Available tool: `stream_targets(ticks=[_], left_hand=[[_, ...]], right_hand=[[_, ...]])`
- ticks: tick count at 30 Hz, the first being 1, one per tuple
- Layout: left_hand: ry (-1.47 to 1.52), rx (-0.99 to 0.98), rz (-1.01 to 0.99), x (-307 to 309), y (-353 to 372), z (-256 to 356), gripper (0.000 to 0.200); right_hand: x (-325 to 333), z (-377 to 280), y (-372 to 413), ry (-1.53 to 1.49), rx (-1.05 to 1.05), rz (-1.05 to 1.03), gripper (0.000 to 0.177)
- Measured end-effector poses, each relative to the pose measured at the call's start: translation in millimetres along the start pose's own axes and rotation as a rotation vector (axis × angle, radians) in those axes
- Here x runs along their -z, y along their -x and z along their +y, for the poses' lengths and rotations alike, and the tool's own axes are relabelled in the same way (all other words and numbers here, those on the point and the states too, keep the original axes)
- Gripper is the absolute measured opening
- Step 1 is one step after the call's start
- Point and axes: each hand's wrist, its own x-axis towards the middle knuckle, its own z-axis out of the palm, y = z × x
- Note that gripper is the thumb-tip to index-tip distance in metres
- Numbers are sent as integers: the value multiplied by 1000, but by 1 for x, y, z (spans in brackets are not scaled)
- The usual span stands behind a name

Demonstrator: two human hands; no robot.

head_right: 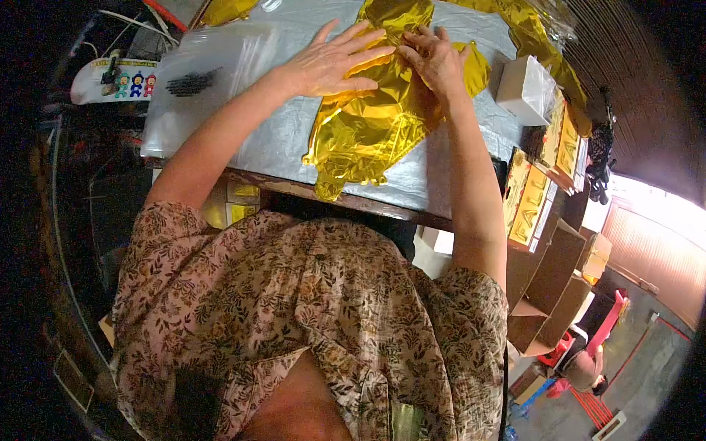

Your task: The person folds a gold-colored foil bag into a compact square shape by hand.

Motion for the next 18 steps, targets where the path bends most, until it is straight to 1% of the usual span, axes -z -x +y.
stream_targets(ticks=[2,5,7,9,11,13,15,16,18], left_hand=[[-20,13,9,-1,6,3,78],[-71,-49,38,11,25,12,76],[-14,-57,-55,18,41,23,74],[-12,-84,-70,24,54,31,74],[36,-64,-123,32,65,43,75],[33,-77,-123,40,71,48,77],[99,-69,-154,42,75,53,80],[54,-87,-154,43,76,55,84],[95,-92,-168,52,74,58,83]], right_hand=[[-5,5,0,2,-4,-3,44],[-6,4,2,0,-15,-7,44],[-3,4,-1,-7,-22,-3,45],[-2,1,0,20,-38,-36,44],[-1,-2,3,0,-48,-35,44],[-2,-1,1,-8,-37,-14,45],[-2,0,0,-32,-27,-14,44],[-2,1,1,-58,-19,-25,43],[-3,1,2,-47,-25,-23,43]])
